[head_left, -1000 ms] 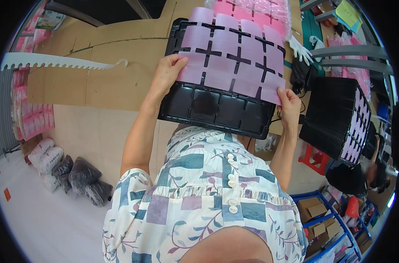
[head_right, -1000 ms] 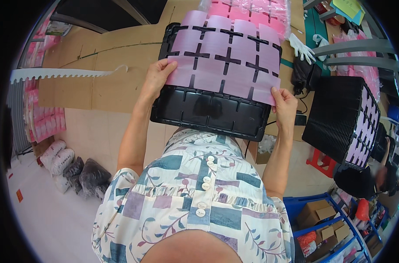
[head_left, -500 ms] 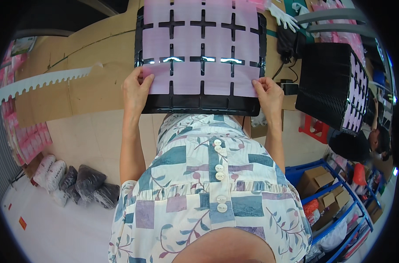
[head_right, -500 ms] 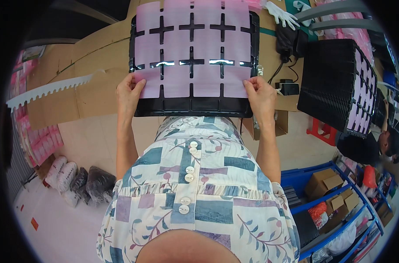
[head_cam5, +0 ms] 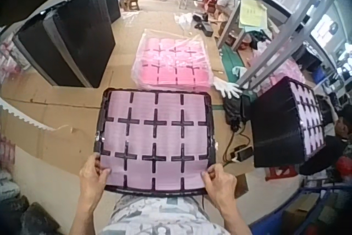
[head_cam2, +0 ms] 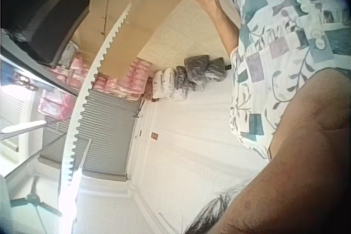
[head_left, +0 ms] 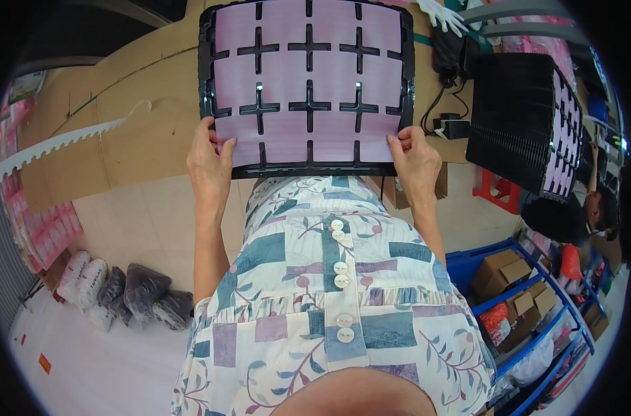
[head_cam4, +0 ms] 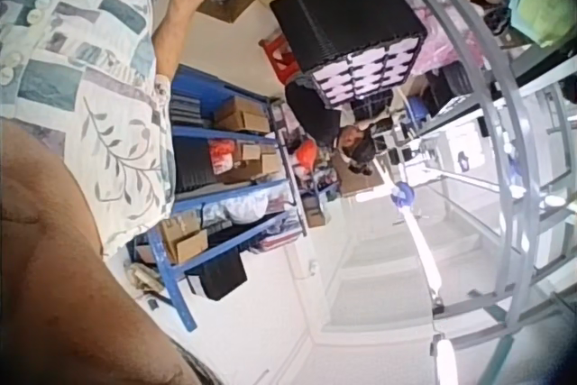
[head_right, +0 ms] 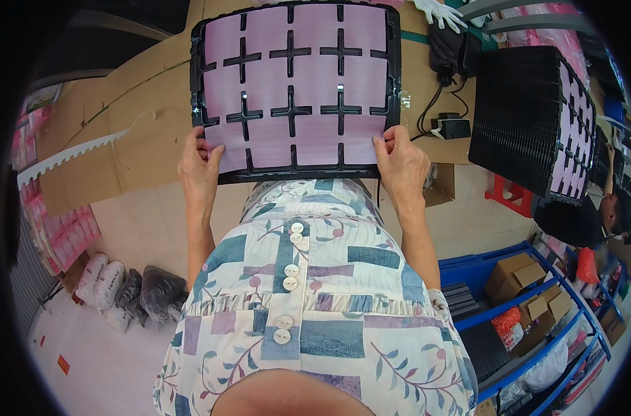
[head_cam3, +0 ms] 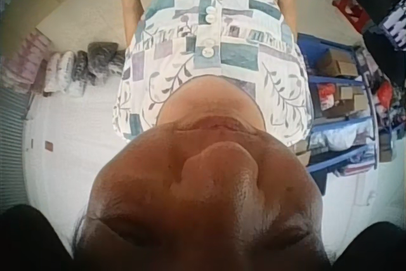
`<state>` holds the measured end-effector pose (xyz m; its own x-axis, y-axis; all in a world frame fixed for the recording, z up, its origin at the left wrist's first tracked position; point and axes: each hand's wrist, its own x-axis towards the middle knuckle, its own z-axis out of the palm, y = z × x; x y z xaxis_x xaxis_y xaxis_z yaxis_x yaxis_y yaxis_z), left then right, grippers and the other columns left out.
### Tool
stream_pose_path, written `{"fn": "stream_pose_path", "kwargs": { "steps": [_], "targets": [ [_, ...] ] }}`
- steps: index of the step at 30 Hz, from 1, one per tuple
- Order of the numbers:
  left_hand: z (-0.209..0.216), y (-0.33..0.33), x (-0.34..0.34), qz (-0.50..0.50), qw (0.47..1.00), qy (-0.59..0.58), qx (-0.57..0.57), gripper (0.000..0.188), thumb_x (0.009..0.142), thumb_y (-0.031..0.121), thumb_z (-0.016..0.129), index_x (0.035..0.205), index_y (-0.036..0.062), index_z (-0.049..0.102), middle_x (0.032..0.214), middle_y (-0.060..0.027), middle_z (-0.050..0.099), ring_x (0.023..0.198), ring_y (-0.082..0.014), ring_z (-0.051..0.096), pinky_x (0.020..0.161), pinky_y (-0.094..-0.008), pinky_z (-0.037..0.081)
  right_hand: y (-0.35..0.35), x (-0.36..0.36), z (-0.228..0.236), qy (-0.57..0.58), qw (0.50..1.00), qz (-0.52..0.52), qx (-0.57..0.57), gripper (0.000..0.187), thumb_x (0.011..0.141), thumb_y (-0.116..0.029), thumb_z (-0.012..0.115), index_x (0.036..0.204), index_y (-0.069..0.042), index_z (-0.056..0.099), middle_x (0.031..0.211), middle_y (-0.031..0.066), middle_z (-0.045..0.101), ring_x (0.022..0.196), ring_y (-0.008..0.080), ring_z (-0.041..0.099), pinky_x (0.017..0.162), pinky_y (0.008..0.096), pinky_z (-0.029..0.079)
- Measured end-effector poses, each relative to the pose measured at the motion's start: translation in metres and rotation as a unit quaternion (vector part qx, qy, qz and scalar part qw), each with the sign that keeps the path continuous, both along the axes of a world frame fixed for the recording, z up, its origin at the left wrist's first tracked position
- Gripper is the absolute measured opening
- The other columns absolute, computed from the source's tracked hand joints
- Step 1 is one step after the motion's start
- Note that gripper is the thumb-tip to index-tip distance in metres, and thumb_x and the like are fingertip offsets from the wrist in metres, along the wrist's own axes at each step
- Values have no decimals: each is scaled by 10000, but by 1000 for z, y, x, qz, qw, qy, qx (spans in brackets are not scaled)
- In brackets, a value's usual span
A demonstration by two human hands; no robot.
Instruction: The person places pink foam inserts into black plastic trays. They peel small white adhesive labels from a roll and stick them onto the trays. The person then picks up a completed tray and places it on a stack. This process is repeated for multiple trays.
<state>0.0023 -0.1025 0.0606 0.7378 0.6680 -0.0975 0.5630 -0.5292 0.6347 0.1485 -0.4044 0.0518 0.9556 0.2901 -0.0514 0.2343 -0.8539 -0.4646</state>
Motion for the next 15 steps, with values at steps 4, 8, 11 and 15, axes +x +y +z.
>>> {"fn": "stream_pose_path", "kwargs": {
  "steps": [4, 8, 11, 15],
  "targets": [
    [0, -4, -2, 4, 1000, 13, 18, 498, 783, 2, 732, 1246, -1, 549, 906, -132, 577, 740, -236, 571, 690, -359, 496, 0, -1, -1, -7, 1000, 17, 7, 182, 836, -215, 725, 885, -88, 604, 672, 72, 668, 618, 281, 664, 565, 397, 488],
    [-7, -3, -7, -1, 999, -9, 36, 506, 782, -2, 724, 1252, 7, 537, 984, -165, 572, 817, -282, 591, 722, -380, 503, 2, -2, 2, -16, 999, 28, 14, 152, 833, -199, 723, 872, -89, 625, 667, 69, 660, 608, 276, 656, 562, 387, 487],
    [-9, -2, -7, -22, 998, -18, 51, 515, 779, -8, 718, 1255, 11, 524, 999, -181, 577, 859, -323, 602, 737, -405, 508, 0, -4, -3, -19, 999, 25, 14, 137, 831, -185, 721, 880, -84, 642, 677, 74, 660, 604, 271, 651, 561, 382, 488],
    [-4, -6, -5, -17, 998, -4, 55, 514, 776, -11, 718, 1249, 16, 518, 1005, -183, 574, 862, -346, 618, 733, -432, 513, 1, -4, -1, -14, 999, 29, 6, 137, 829, -178, 722, 884, -81, 641, 678, 75, 657, 596, 266, 641, 564, 379, 490]
  ]
}}
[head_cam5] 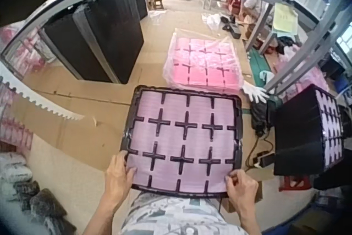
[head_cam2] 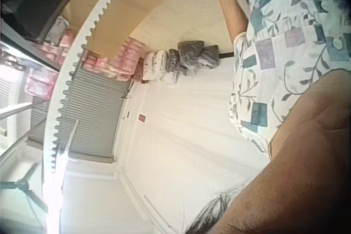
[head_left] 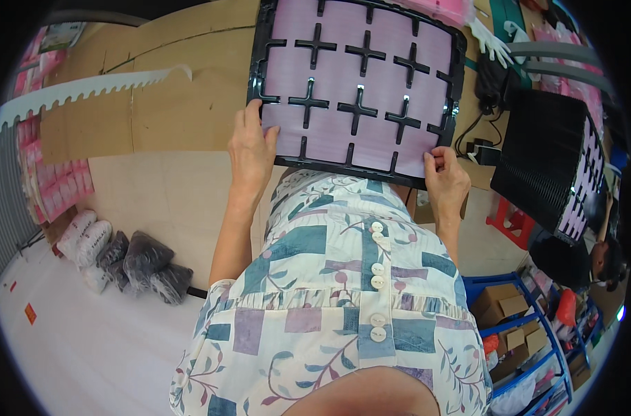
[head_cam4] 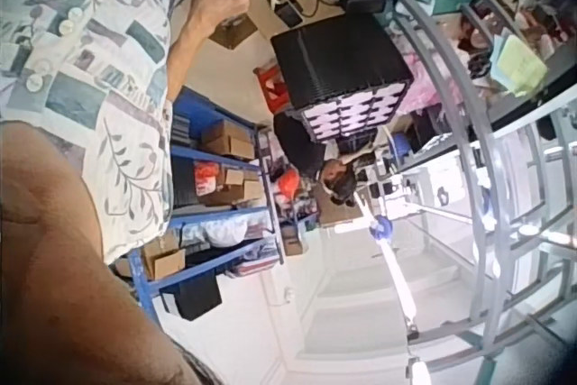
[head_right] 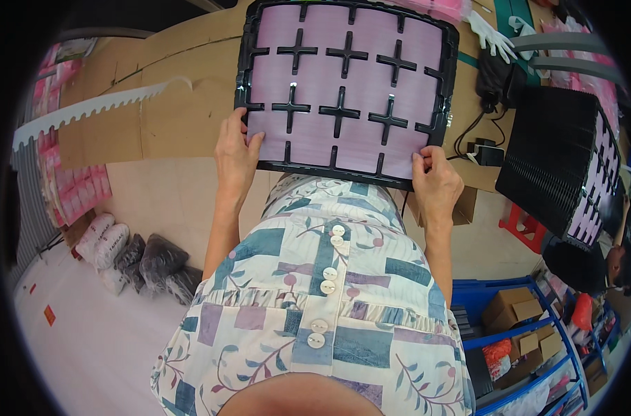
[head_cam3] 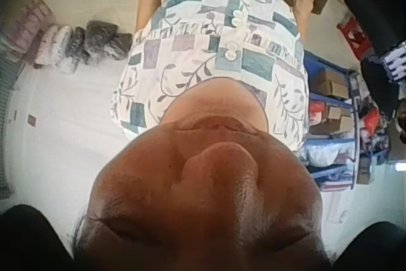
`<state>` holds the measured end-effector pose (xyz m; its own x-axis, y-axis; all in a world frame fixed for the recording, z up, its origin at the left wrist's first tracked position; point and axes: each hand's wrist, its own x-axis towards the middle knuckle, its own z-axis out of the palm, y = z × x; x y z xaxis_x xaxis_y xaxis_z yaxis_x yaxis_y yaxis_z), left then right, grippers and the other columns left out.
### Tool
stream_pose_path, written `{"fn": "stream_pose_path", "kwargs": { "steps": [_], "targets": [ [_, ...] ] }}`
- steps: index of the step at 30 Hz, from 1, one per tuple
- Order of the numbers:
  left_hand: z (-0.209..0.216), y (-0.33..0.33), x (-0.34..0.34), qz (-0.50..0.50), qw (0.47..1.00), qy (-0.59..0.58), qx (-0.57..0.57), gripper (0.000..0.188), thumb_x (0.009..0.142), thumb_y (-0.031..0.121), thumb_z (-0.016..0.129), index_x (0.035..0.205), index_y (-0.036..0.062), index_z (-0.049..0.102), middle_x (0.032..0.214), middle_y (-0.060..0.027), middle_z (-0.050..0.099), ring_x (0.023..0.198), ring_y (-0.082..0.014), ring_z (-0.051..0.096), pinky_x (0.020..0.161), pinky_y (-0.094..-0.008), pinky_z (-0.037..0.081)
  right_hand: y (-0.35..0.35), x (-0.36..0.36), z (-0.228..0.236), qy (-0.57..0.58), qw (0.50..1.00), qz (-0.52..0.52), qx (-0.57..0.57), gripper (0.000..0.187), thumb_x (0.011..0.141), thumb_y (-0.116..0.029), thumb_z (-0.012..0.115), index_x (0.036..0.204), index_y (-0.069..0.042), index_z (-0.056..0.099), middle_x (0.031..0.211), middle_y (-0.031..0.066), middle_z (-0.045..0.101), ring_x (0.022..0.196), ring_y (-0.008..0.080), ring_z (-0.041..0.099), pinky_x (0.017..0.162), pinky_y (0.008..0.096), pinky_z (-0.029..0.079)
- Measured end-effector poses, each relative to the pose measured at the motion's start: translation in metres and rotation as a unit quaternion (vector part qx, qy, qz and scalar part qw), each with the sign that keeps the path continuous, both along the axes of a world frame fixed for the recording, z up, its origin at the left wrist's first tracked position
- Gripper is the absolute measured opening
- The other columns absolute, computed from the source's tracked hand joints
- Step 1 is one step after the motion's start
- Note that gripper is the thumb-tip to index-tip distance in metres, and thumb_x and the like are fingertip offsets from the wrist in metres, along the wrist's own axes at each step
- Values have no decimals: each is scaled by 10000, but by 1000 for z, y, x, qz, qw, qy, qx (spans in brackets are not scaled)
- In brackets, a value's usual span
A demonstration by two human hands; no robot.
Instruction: The person places pink foam inserts into black plastic trays. They peel small white adhesive labels from a roll and stick them onto the trays. The person then picks up a completed tray and places it on a stack. This process is repeated for multiple trays.
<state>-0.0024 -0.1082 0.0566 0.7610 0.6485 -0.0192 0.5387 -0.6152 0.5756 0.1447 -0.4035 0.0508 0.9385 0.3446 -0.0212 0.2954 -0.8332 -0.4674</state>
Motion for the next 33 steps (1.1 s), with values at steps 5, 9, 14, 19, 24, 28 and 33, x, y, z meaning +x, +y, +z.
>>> {"fn": "stream_pose_path", "kwargs": {
  "steps": [5, 9, 14, 19, 24, 28, 33],
  "targets": [
    [-2, 0, 0, 0, 1000, -6, 6, 505, 779, -9, 717, 1244, 18, 523, 1001, -179, 573, 867, -340, 618, 737, -424, 510, -1, -1, 0, -13, 1000, 7, 2, 120, 832, -173, 715, 870, -87, 640, 686, 69, 656, 618, 268, 646, 573, 381, 490],
    [-5, 0, -3, 3, 1000, 2, 3, 486, 785, -1, 719, 1236, 16, 537, 988, -168, 571, 858, -313, 607, 745, -399, 504, -2, 0, -1, -26, 999, 22, 28, 100, 838, -169, 702, 845, -97, 633, 693, 63, 655, 641, 270, 653, 572, 393, 486],
    [3, -4, 0, 19, 1000, 25, -1, 474, 790, 15, 730, 1233, 25, 561, 954, -140, 561, 782, -269, 580, 712, -377, 503, -6, 0, -4, -35, 999, 22, 25, 97, 833, -159, 706, 834, -99, 630, 675, 63, 639, 610, 260, 633, 558, 397, 476],
    [0, -2, -1, 4, 1000, 14, 19, 472, 784, 27, 749, 1226, 21, 583, 933, -115, 565, 736, -218, 563, 673, -337, 506, -4, -2, -9, -59, 998, 27, 13, 97, 836, -157, 713, 835, -102, 633, 677, 60, 636, 624, 255, 633, 556, 396, 473],
    [-10, 4, -5, -8, 999, -18, 35, 466, 776, 27, 755, 1213, 22, 592, 932, -110, 575, 730, -210, 573, 661, -328, 513, -3, -5, -8, -94, 994, 48, 9, 83, 843, -148, 716, 847, -104, 645, 702, 44, 642, 657, 232, 637, 583, 372, 487],
    [-8, 1, -3, -7, 999, -24, 30, 454, 777, 22, 748, 1201, 13, 586, 940, -126, 577, 739, -228, 588, 670, -341, 518, -5, -6, -13, -115, 992, 53, 18, 91, 828, -116, 733, 875, -102, 656, 708, 36, 642, 652, 220, 628, 598, 351, 498],
    [-8, 0, -4, -2, 999, -18, 29, 445, 781, 24, 744, 1199, 21, 589, 954, -130, 570, 754, -229, 594, 669, -339, 516, -4, -6, -17, -132, 989, 64, 18, 99, 827, -107, 735, 880, -88, 652, 706, 35, 636, 670, 219, 620, 588, 354, 492]
  ]
}}
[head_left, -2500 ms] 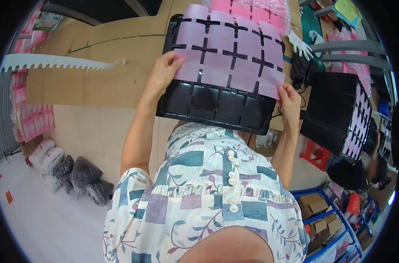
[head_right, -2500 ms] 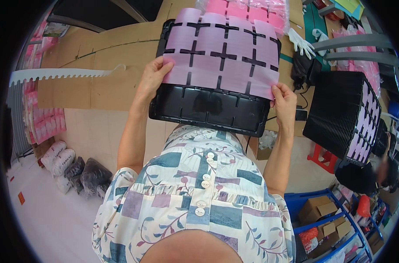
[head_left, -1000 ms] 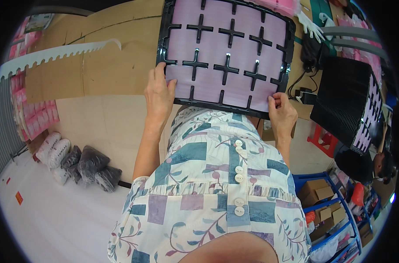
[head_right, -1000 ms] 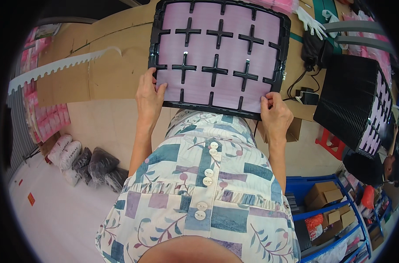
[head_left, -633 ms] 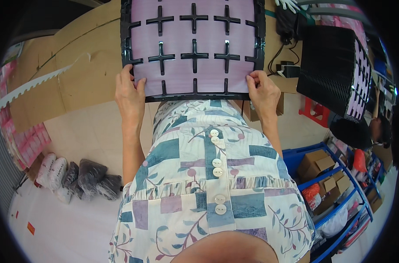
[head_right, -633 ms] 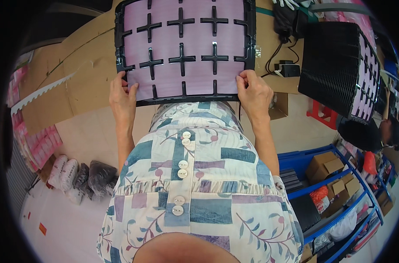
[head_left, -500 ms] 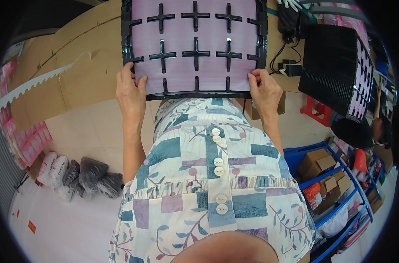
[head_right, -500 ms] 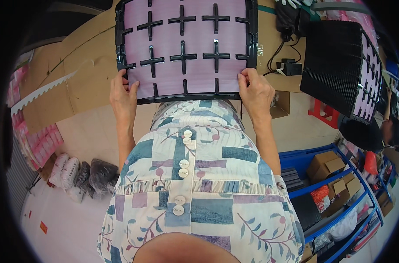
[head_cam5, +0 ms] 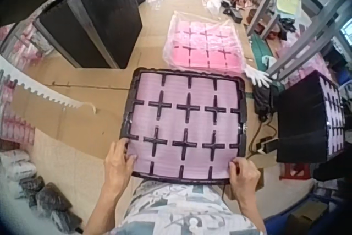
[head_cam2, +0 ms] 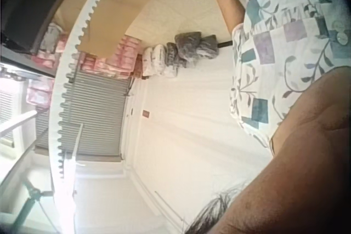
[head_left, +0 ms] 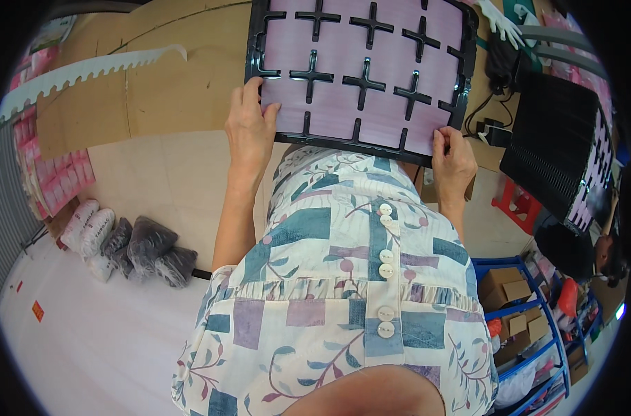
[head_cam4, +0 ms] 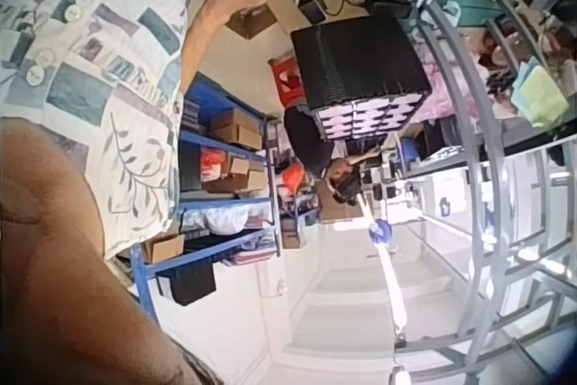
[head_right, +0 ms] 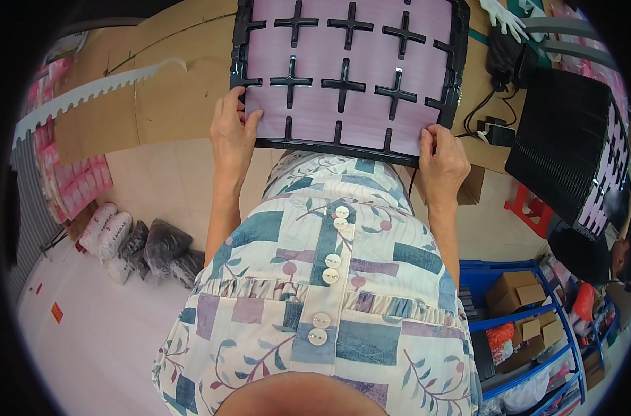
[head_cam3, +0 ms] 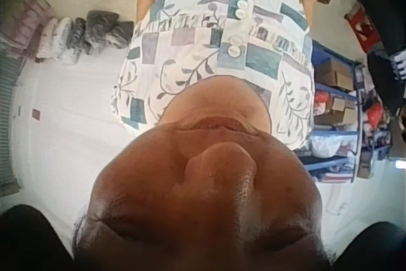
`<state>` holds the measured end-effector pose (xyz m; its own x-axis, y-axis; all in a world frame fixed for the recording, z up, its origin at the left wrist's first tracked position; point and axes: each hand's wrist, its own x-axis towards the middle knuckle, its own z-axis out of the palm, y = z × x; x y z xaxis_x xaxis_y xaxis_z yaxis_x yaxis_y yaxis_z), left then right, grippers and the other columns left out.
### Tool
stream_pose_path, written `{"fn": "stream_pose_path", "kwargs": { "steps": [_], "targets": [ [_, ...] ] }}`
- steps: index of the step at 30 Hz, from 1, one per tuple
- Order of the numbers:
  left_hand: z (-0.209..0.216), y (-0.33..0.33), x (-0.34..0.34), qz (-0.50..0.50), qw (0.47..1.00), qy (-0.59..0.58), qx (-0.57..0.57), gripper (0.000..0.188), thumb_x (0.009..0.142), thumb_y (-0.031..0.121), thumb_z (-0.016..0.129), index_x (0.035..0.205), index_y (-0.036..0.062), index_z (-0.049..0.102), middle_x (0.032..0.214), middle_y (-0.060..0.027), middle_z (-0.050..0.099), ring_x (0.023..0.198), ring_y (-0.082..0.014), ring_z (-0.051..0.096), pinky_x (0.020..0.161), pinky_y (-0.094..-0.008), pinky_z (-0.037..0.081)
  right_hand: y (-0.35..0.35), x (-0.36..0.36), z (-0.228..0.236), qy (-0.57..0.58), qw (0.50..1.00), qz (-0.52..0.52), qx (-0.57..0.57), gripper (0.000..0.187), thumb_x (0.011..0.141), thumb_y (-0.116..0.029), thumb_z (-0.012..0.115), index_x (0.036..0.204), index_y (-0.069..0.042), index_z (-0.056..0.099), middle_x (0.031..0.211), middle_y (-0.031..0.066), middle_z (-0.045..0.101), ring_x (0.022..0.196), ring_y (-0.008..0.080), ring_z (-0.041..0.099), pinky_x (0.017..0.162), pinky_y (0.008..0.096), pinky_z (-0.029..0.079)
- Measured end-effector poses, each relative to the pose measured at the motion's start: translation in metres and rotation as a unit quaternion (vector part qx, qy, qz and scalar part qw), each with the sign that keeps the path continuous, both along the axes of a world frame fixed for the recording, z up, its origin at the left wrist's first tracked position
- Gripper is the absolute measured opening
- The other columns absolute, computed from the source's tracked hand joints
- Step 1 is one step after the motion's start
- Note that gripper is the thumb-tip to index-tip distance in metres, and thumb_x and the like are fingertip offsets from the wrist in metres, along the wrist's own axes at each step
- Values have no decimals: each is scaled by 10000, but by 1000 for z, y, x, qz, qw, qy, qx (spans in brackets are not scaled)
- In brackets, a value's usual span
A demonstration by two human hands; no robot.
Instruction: The person places pink foam inserts into black plastic trays. They peel small white adhesive labels from a roll and stick them onto the trays. The person then picks up a completed tray and places it on a stack. This process is repeated for multiple trays.
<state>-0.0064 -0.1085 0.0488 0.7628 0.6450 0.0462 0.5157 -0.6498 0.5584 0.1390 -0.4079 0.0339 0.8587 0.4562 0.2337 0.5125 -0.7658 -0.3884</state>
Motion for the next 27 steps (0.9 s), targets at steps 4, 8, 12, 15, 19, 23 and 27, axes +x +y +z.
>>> {"fn": "stream_pose_path", "kwargs": {
  "steps": [4, 8, 12, 15, 19, 23, 27],
  "targets": [
    [2, -7, 0, -1, 1000, 7, 29, 407, 792, 22, 734, 1176, 33, 600, 973, -131, 554, 757, -255, 588, 677, -370, 509, -1, -4, -2, -32, 999, 14, 13, 112, 826, -97, 735, 911, -72, 667, 828, 65, 624, 710, 237, 609, 595, 358, 485],
    [2, -9, -2, -38, 991, 8, 126, 311, 795, 24, 724, 1093, 37, 637, 982, -136, 552, 832, -295, 577, 753, -417, 490, -4, -6, -4, -39, 999, -5, 27, 134, 822, -85, 732, 948, -69, 687, 924, 87, 591, 790, 256, 605, 640, 349, 488],
    [-1, -11, -4, -83, 983, -5, 163, 258, 800, 51, 718, 1053, 39, 666, 1063, -147, 582, 998, -322, 574, 866, -430, 473, -8, -7, -1, -84, 996, 36, -20, 203, 825, -83, 720, 1026, -75, 688, 1026, 76, 622, 976, 247, 608, 822, 366, 475],
    [-8, -12, -8, -187, 975, -57, 103, 313, 809, 69, 709, 1115, 32, 653, 1169, -153, 590, 1096, -334, 569, 923, -424, 472, -10, -6, 7, -60, 980, 180, -65, 307, 835, -107, 707, 1136, -68, 659, 1177, 60, 629, 1124, 228, 577, 980, 413, 396],
    [-6, -12, -13, -192, 976, -29, 100, 381, 812, 98, 713, 1171, 8, 624, 1248, -161, 577, 1150, -352, 555, 970, -419, 466, -19, -6, 9, -22, 975, 202, -93, 396, 884, -238, 656, 1237, -62, 618, 1286, 47, 606, 1207, 210, 543, 1101, 490, 286],
    [-2, -9, -8, -162, 981, -16, 107, 396, 815, 126, 724, 1177, -1, 622, 1242, -175, 584, 1155, -361, 552, 979, -441, 459, -19, -4, 12, -21, 979, 189, -73, 347, 870, -249, 672, 1156, -53, 660, 1232, 41, 641, 1162, 217, 570, 1111, 511, 271],
    [4, 14, 49, -178, 968, -105, 142, 386, 837, 148, 706, 1180, -6, 618, 1231, -175, 599, 1147, -367, 554, 982, -452, 454, 12, 45, 25, -109, 980, 166, 2, 314, 835, -190, 691, 1118, -56, 663, 1188, 57, 649, 1108, 245, 579, 1088, 481, 309]
  ]
}}
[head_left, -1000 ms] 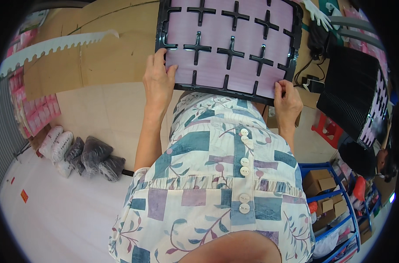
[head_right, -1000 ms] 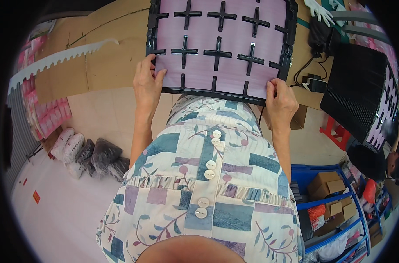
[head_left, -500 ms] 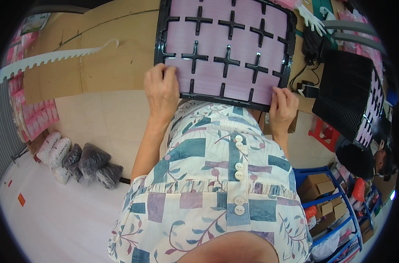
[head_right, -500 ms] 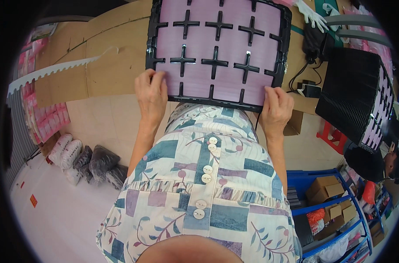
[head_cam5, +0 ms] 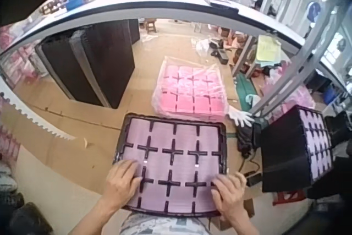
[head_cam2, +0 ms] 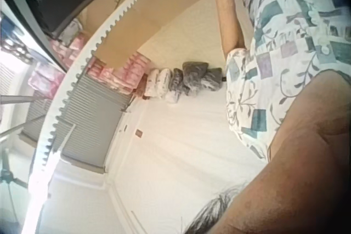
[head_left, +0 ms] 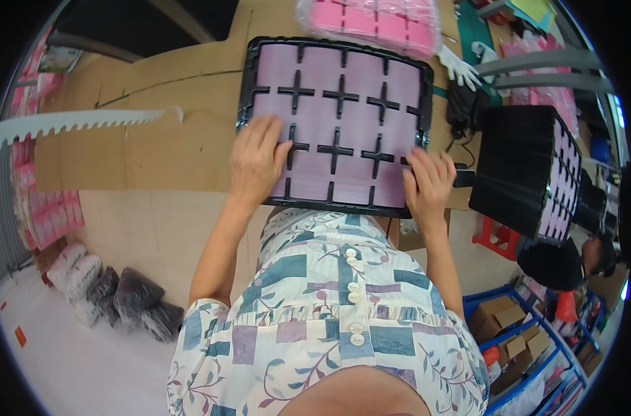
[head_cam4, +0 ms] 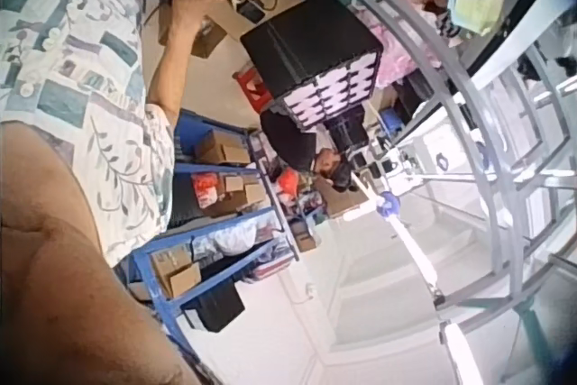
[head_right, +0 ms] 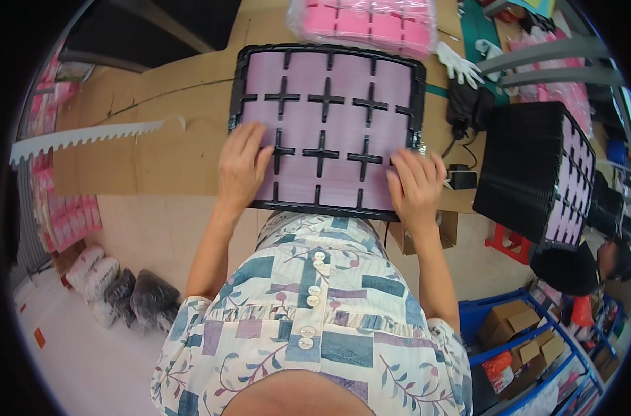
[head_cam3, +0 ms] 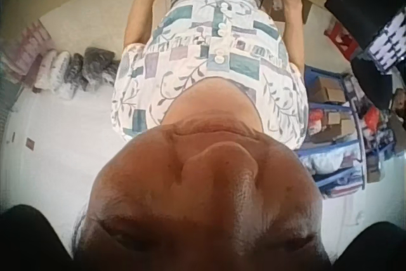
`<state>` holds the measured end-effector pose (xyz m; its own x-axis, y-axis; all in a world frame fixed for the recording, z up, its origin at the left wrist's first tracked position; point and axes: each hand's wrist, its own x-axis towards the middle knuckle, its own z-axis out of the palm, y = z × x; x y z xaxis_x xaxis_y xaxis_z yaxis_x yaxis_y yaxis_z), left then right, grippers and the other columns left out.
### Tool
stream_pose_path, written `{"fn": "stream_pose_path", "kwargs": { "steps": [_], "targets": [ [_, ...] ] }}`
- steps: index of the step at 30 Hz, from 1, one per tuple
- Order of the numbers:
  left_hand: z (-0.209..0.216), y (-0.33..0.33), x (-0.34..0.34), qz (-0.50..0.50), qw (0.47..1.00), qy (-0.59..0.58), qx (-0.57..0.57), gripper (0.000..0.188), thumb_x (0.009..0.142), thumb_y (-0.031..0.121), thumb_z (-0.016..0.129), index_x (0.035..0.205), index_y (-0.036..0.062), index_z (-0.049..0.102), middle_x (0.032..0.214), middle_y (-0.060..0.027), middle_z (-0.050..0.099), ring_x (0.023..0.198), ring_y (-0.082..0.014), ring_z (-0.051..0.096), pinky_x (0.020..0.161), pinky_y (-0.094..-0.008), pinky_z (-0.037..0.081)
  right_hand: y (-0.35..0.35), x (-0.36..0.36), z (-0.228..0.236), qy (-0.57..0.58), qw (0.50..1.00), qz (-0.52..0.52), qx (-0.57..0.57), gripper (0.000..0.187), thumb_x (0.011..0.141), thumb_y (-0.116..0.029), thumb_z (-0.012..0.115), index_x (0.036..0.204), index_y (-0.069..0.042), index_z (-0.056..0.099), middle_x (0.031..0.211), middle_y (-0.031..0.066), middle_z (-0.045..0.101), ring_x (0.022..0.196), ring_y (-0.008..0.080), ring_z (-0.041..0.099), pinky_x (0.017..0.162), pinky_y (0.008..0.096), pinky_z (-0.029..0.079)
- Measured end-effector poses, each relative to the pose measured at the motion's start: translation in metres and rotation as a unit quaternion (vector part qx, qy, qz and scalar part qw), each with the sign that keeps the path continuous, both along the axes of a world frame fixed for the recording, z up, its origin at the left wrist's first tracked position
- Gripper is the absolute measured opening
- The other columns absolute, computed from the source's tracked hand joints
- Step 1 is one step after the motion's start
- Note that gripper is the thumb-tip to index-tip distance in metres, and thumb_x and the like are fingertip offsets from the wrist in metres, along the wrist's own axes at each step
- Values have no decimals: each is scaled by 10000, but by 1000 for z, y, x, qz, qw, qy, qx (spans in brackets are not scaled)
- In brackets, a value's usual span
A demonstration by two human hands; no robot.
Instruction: The person places pink foam inserts into black plastic trays. They peel small white adhesive labels from a roll and stick them onto the trays. The person then picks up a completed tray and places it on a stack. This process is repeated for multiple trays.
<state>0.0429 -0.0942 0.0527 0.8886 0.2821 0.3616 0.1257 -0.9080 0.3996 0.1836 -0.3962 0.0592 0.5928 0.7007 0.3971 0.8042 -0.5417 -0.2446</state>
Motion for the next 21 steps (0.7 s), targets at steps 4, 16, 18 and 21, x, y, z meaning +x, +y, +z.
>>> {"fn": "stream_pose_path", "kwargs": {
  "steps": [4, 16, 18, 21],
  "targets": [
    [-13, 36, 54, -63, 996, -24, 65, 453, 861, 222, 688, 1236, -10, 582, 1289, -164, 582, 1211, -348, 522, 1028, -456, 411, 51, 70, -2, -69, 996, 14, -54, 403, 860, -285, 672, 1187, -53, 628, 1254, 64, 613, 1225, 254, 503, 1095, 487, 291],
    [-30, 62, 78, -6, 993, 36, 113, 533, 859, 342, 668, 1274, 21, 574, 1294, -100, 585, 1100, -268, 533, 960, -406, 388, 61, 104, -26, -46, 994, -60, -76, 483, 864, -392, 658, 1239, -88, 624, 1223, 76, 563, 1163, 285, 507, 1057, 485, 309],
    [-23, 54, 82, 18, 991, 46, 123, 540, 857, 345, 669, 1281, 25, 573, 1274, -84, 586, 1062, -262, 534, 924, -398, 394, 63, 103, -26, -30, 995, -68, -58, 497, 851, -379, 678, 1244, -81, 617, 1205, 94, 552, 1137, 298, 512, 1011, 468, 353],
    [-16, 49, 85, 34, 991, 34, 124, 547, 853, 360, 669, 1281, 33, 579, 1239, -68, 583, 1026, -260, 529, 897, -400, 391, 62, 102, -24, 8, 996, -89, -22, 526, 830, -348, 713, 1261, -68, 602, 1216, 116, 541, 1118, 318, 517, 912, 434, 425]
  ]
}}
